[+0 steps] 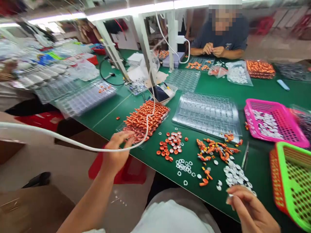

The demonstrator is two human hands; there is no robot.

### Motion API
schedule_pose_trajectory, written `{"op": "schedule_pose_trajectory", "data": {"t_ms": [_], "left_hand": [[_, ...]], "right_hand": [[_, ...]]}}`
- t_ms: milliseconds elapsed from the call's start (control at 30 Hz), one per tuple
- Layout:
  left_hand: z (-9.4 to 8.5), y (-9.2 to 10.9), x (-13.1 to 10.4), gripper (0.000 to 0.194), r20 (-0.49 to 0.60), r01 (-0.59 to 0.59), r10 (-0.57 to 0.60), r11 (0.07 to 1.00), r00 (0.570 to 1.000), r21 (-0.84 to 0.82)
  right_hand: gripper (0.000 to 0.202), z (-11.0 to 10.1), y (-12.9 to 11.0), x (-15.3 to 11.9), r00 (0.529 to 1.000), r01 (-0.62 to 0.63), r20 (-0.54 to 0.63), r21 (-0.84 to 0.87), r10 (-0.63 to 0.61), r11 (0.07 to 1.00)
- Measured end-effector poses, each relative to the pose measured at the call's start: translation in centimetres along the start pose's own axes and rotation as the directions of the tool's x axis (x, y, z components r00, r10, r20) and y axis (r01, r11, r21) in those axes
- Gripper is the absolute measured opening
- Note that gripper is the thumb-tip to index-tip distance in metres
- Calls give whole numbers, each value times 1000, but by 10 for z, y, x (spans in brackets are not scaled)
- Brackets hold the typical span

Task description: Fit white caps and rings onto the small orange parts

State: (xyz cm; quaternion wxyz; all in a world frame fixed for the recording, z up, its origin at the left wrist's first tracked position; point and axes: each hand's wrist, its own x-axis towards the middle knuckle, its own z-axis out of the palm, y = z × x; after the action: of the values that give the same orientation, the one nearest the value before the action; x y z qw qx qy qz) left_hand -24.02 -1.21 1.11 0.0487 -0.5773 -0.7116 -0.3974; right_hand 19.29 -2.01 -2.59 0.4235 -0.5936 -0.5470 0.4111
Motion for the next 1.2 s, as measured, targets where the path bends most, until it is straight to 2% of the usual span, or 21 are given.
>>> {"op": "schedule_pose_trajectory", "data": {"t_ms": [33, 67, 133, 200, 267, 400, 533, 633, 767, 1200], "left_hand": [[8, 23, -13, 21, 36, -57, 61, 994, 997, -98], [18, 45, -24, 19, 102, -94, 117, 974, 988, -207], [38, 79, -37, 19, 223, -87, 188, 914, 957, -397], [59, 99, -40, 18, 240, -100, 217, 901, 946, -421], [75, 107, -36, 16, 262, -113, 215, 928, 941, -356], [88, 107, -24, 9, 383, -95, 149, 983, 912, -157], [90, 103, -20, 9, 489, -78, 73, 997, 869, -11], [90, 102, -20, 11, 528, -62, 30, 997, 849, 43], [92, 101, -21, 8, 524, -65, 21, 996, 851, 65], [99, 100, -22, 3, 439, -138, 103, 989, 893, 47]], "right_hand": [[13, 3, -8, -1, 1000, -1, -15, -7, 1, 1000], [14, 6, -14, -2, 999, 34, 19, 2, -34, 999], [14, 13, -23, 0, 996, 65, 63, 18, -66, 998], [16, 16, -26, 2, 992, 89, 87, 28, -92, 996], [16, 15, -24, 2, 991, 92, 98, 32, -95, 995], [12, 2, -15, -5, 996, 47, 70, 48, -51, 998], [10, -10, -5, -15, 999, -1, 53, 47, -1, 999], [10, -12, -1, -17, 998, -14, 65, 56, 10, 998], [10, -10, -1, -13, 998, -8, 69, 52, 5, 999], [11, 2, -9, -8, 993, 16, 117, 69, -24, 998]]}}
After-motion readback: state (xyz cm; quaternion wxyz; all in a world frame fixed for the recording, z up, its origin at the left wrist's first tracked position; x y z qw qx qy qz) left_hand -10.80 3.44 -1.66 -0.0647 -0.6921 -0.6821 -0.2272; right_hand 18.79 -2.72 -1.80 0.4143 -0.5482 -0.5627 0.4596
